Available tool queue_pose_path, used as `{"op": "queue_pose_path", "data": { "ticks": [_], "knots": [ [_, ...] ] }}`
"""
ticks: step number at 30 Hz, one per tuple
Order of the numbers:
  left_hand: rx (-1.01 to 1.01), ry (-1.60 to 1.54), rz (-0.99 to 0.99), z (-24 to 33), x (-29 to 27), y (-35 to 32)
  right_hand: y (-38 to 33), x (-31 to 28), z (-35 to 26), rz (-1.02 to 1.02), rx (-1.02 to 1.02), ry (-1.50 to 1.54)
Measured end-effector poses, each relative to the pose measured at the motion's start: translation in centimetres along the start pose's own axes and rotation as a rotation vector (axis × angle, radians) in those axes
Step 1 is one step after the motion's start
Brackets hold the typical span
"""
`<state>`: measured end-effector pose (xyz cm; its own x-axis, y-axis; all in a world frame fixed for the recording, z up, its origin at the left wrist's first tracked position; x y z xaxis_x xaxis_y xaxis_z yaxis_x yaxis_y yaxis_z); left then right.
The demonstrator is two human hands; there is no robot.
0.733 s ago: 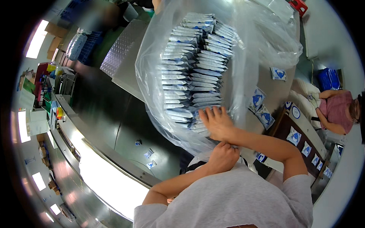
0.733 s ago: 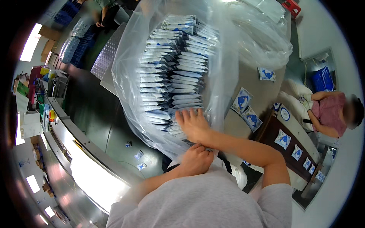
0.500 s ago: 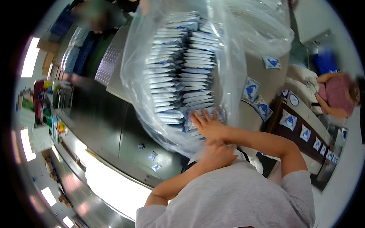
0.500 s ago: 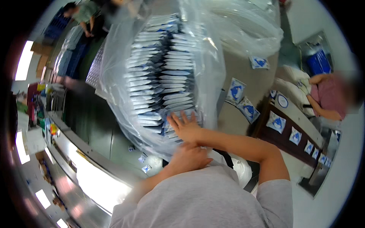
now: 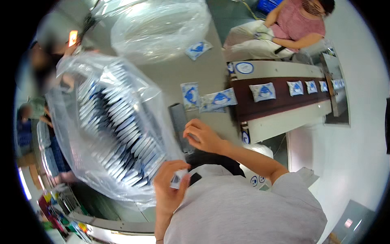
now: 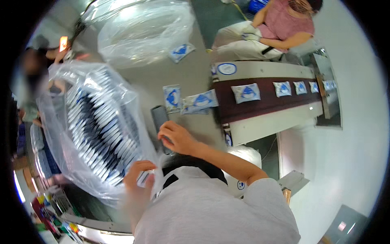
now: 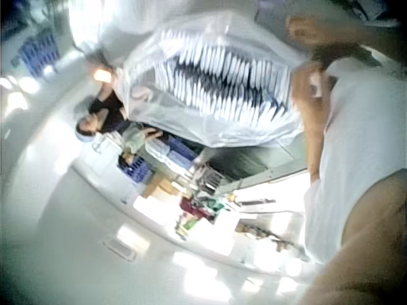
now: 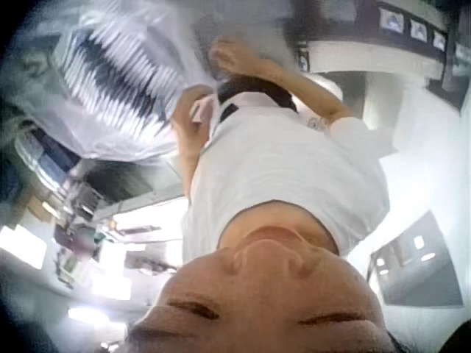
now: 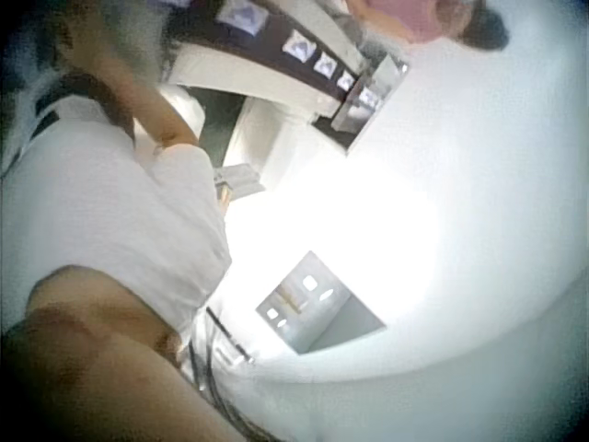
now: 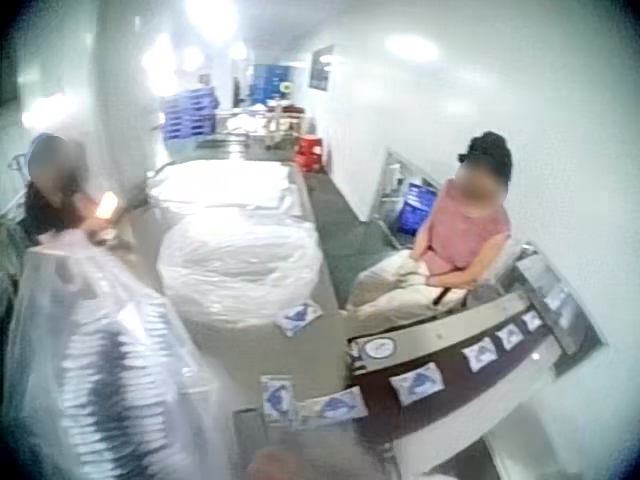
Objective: The person picks up blue and white pouches from a table and places them into a large clear plastic bag.
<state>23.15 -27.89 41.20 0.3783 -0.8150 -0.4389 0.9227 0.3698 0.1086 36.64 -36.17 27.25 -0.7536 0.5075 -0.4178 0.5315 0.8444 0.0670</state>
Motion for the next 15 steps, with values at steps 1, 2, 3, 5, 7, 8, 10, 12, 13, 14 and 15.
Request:
{"op": "queue_pose_path", "data": {
  "ticks": [1,2,3,5,7,8,10,12,13,14,15],
  "knots": [
    [-0.008,-0.123,-0.106,0.7,2.0,0.9,-0.6,-1.6,2.1,-0.001,0.042,-0.022],
    [-0.021,-0.212,-0.243,0.7,4.0,1.4,-1.2,-3.6,4.2,-0.028,0.069,-0.118],
    [-0.050,-0.251,-0.312,0.6,5.6,2.0,-1.6,-6.0,6.3,-0.055,0.100,-0.212],
    [-0.117,-0.323,-0.444,0.4,8.8,3.0,-2.4,-12.2,11.0,-0.082,0.125,-0.373],
    [-0.051,-0.296,-0.507,-1.3,11.7,3.0,-3.4,-19.3,16.7,-0.026,0.228,-0.552],
    [-0.077,-0.291,-0.519,-2.2,12.8,2.7,-3.1,-23.2,18.9,-0.046,0.443,-0.697],
    [-0.104,-0.302,-0.573,-3.7,15.2,2.4,-6.1,-32.6,25.7,0.015,0.559,-0.886],
    [-0.152,-0.301,-0.603,-5.6,16.8,1.8,-7.9,-37.8,29.2,-0.056,0.596,-1.009],
    [-0.206,-0.307,-0.597,-6.8,17.4,1.5,-7.2,-38.5,29.2,-0.139,0.723,-1.059],
    [-0.250,-0.318,-0.597,-7.9,18.2,1.3,-6.6,-38.6,29.4,-0.232,0.703,-1.020],
    [-0.294,-0.330,-0.596,-9.1,19.1,1.1,-5.9,-38.6,29.7,-0.324,0.683,-0.982]
  ]
}}
Point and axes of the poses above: each hand's wrist, its own y-axis towards the middle knuckle, its own x-axis out of the palm, z = x × y, the point moved 4 cm from there along y, towards the middle knuckle, and after that the axes turned 12 degrees about x, right-handed, at the moved point
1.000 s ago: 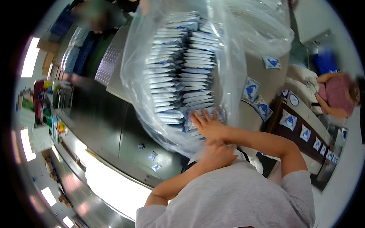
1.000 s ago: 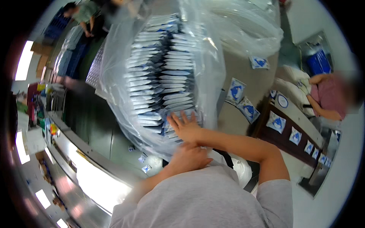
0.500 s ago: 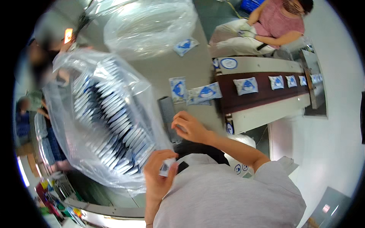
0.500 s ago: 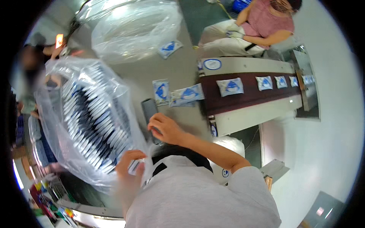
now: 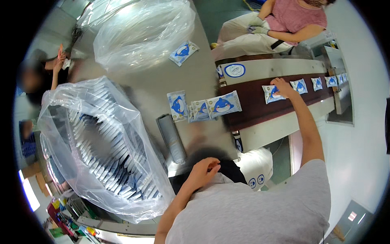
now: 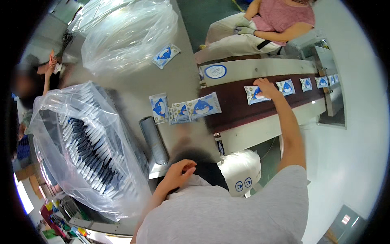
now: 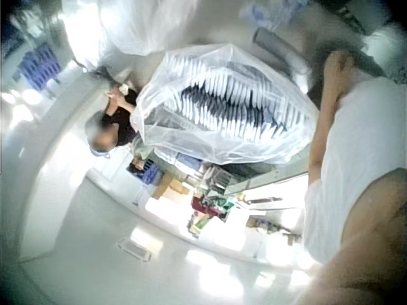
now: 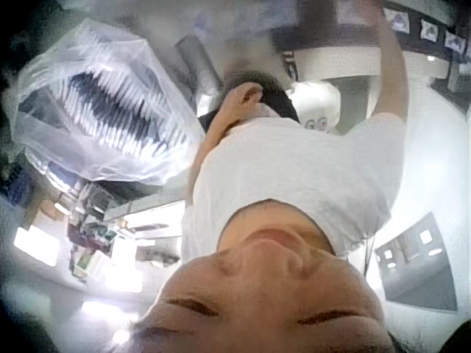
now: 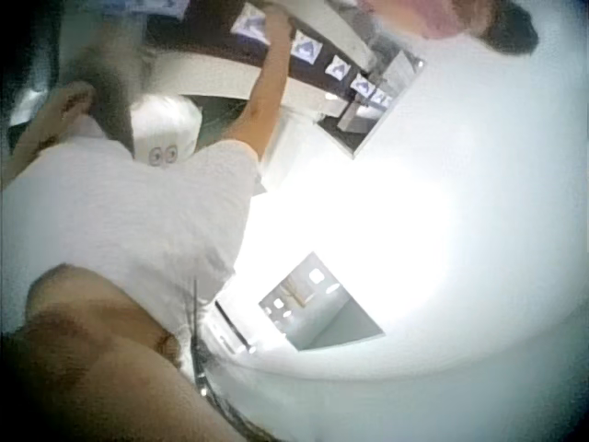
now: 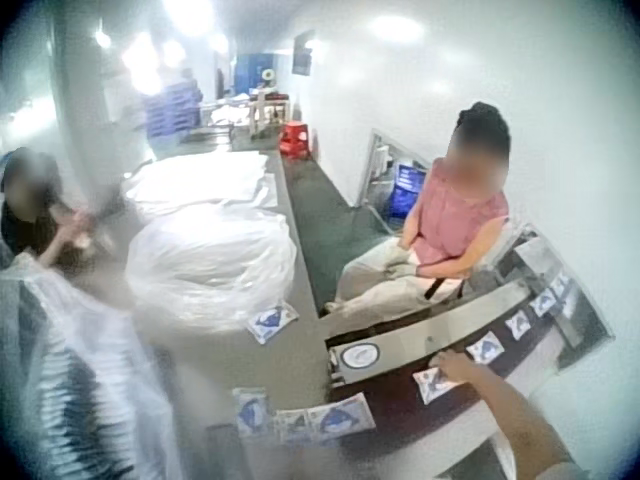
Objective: The person picks up blue and white pouches from a table and places them into a large clear plastic bag.
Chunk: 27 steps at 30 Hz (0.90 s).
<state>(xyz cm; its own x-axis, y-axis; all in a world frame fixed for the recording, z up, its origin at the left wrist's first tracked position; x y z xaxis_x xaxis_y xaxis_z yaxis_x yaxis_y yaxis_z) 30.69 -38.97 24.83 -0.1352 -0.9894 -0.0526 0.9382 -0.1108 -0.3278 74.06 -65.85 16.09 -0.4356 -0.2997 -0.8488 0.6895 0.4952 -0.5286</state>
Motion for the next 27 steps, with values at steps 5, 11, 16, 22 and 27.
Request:
{"op": "queue_pose_path", "data": {
  "ticks": [5,11,16,22,27],
  "knots": [
    [-0.093,-0.272,0.428,-11.4,1.7,4.7,4.6,-2.2,-9.1,-0.374,-0.329,-0.189],
    [-0.232,-1.097,0.945,-17.6,2.2,14.0,6.9,3.2,-29.7,-0.448,-0.630,0.338],
    [-0.217,-1.471,0.969,-14.4,0.8,14.1,3.7,10.5,-31.8,-0.772,-0.319,0.468],
    [-0.034,-0.648,1.010,-6.2,0.2,6.7,-1.2,8.4,-33.7,-0.754,-0.073,1.236],
    [0.291,-0.337,0.721,5.8,-7.7,-3.6,1.4,6.9,-43.1,-0.422,0.236,1.809]
  ]
}}
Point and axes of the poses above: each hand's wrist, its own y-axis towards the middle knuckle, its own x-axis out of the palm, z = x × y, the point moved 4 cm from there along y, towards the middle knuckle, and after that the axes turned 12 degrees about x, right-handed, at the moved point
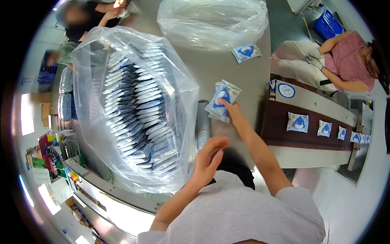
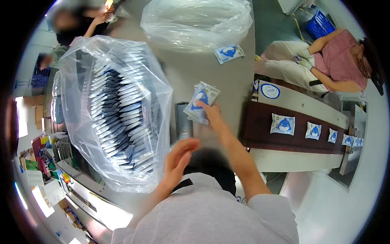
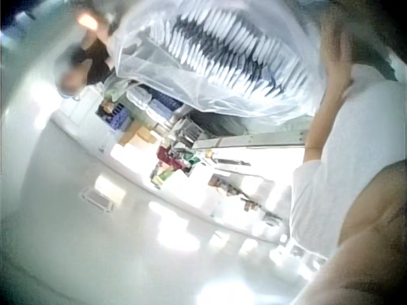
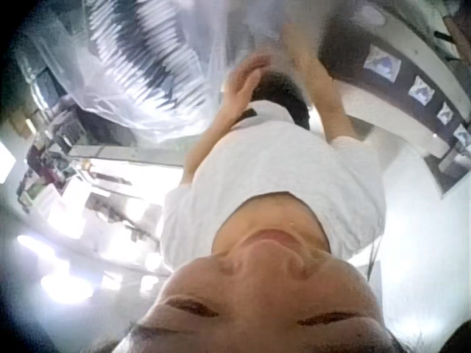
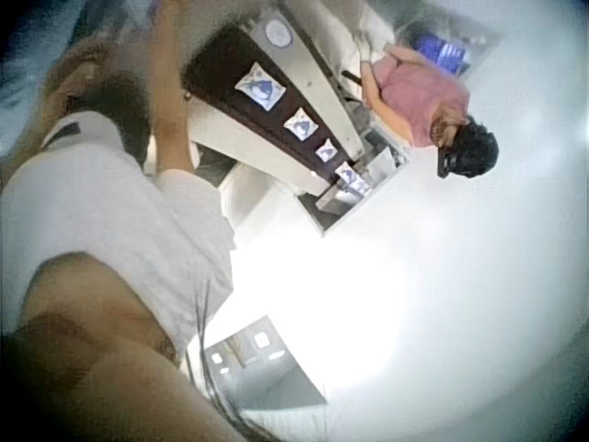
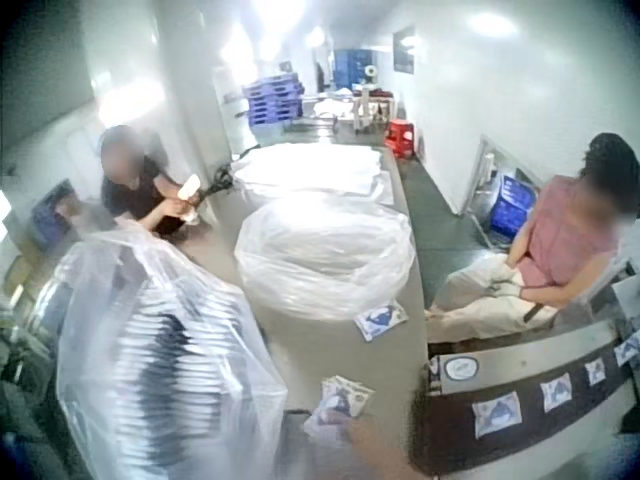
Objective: The person picks up blue and white pouches from a table and places them into a large clear plastic bag.
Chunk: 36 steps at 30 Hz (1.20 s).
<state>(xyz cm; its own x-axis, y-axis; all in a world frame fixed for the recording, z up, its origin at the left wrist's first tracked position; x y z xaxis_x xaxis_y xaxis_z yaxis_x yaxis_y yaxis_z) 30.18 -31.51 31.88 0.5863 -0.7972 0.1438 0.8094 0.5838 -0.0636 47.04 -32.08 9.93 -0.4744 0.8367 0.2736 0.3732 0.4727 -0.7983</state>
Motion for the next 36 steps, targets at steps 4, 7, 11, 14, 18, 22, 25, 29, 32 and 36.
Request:
{"op": "queue_pose_path", "data": {
  "ticks": [4,7,11,14,18,22,25,29,32,36],
  "knots": [
    [0.193,0.543,-0.041,9.9,-4.9,-2.2,4.5,3.2,0.0,0.059,-0.242,-0.532],
    [0.160,0.886,0.101,12.0,-7.9,-6.1,1.7,2.6,-2.2,-0.211,-0.035,-0.026],
    [0.173,0.958,0.298,11.4,-11.6,-12.2,-5.7,2.5,-7.0,-0.246,-0.180,0.202],
    [0.232,1.002,0.553,11.4,-14.2,-14.4,-10.6,7.6,-7.5,-0.614,-0.292,0.034],
    [0.386,1.005,0.745,13.3,-17.3,-15.3,-21.2,21.4,-8.9,-0.645,-0.793,-0.657],
    [0.421,0.938,0.865,13.5,-20.2,-17.9,-20.2,27.8,-2.2,-0.406,-1.193,-1.813],
    [0.456,0.948,0.869,12.5,-21.6,-17.5,-15.0,26.8,6.8,-0.307,-1.277,-2.053],
    [0.472,0.899,0.815,12.5,-21.2,-15.7,-16.2,26.1,6.2,-0.373,-1.163,-1.904],
    [0.452,0.945,0.537,12.9,-19.1,-10.1,-16.9,26.2,6.7,-0.412,-1.083,-1.962],
    [0.439,1.214,0.310,7.8,-19.2,-4.2,-18.3,26.1,6.9,-0.359,-1.449,-1.748]
  ]
}}
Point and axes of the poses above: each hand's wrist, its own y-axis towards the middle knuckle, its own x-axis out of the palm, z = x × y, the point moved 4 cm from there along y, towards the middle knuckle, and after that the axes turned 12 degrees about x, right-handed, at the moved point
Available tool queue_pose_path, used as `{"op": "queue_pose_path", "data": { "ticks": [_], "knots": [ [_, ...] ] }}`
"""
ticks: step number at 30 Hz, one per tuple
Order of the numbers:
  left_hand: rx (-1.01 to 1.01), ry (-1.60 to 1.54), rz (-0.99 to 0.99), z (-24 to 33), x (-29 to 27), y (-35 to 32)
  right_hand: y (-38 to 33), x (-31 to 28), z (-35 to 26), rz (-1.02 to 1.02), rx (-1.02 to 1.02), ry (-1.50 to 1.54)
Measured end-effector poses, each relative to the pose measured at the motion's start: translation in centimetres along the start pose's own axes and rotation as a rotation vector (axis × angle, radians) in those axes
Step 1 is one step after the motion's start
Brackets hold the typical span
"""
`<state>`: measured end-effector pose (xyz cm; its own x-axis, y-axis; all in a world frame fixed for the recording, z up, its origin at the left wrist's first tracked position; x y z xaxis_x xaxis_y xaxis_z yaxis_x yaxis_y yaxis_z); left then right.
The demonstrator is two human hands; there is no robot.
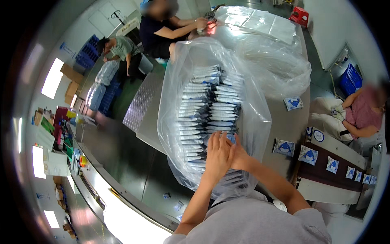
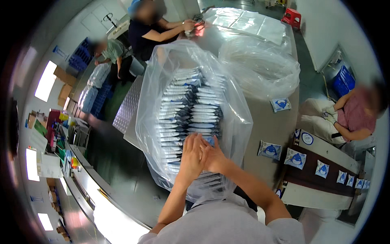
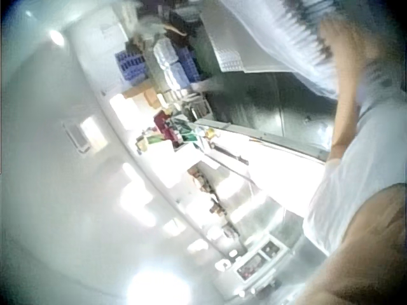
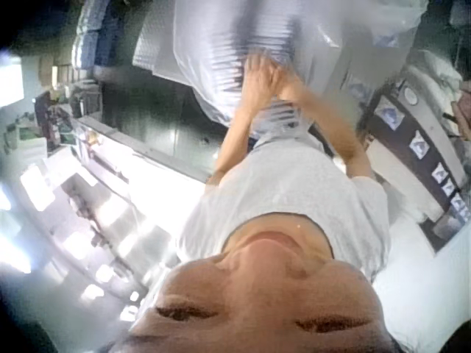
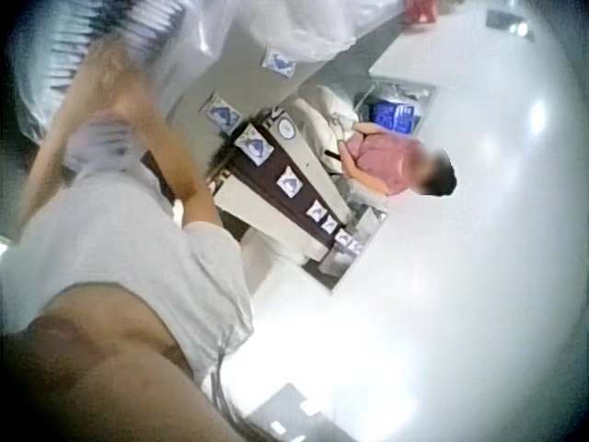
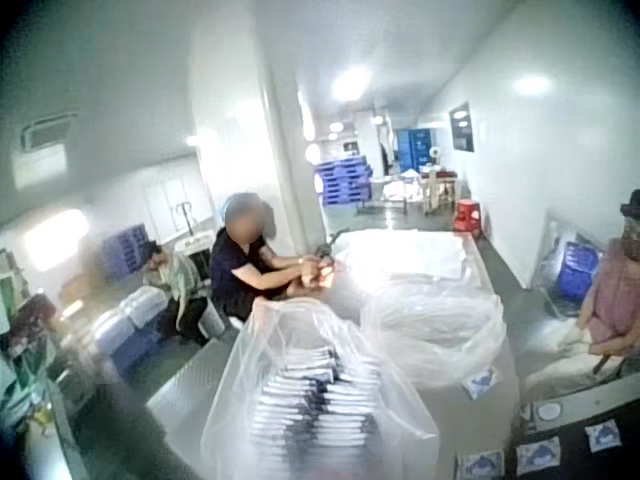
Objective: The person picks up blue and white pouches from a table and places them into a large clear plastic bag.
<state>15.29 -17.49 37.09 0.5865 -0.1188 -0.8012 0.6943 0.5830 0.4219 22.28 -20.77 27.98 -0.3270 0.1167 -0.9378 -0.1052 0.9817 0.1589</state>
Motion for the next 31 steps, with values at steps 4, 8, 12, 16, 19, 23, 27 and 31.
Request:
{"op": "queue_pose_path", "data": {
  "ticks": [4,8,12,16,19,23,27,31],
  "knots": [
    [-0.104,-0.022,-0.283,-3.1,7.5,-1.5,-5.1,-6.2,6.1,0.392,0.499,0.493],
    [-0.024,0.298,-0.324,-2.7,11.5,-2.1,-18.5,-1.2,14.7,0.353,1.111,0.544],
    [0.018,0.480,-0.251,-4.9,10.8,-3.2,-28.6,8.5,13.2,-0.223,1.212,0.195],
    [0.054,0.400,-0.318,-4.6,12.3,-2.8,-31.9,10.7,13.2,-0.143,1.180,0.065],
    [0.112,0.395,-0.303,-3.0,12.8,-2.5,-31.6,10.1,13.7,-0.209,1.276,0.079],
    [0.117,0.399,-0.318,-4.3,12.8,-3.1,-31.2,11.8,14.2,-0.258,1.286,0.029],
    [0.115,0.378,-0.327,-5.0,13.0,-3.5,-31.6,13.0,14.1,-0.235,1.230,0.031],
    [0.109,0.361,-0.337,-5.4,14.2,-3.6,-32.3,13.4,15.7,-0.467,1.167,0.220]
  ]
}}
Point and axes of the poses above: each hand's wrist, its own y-axis towards the middle knuckle, its own x-axis out of the palm, z = x × y, the point moved 4 cm from there along y, towards the middle knuckle, and after that the axes turned 12 degrees about x, right-handed, at the moved point
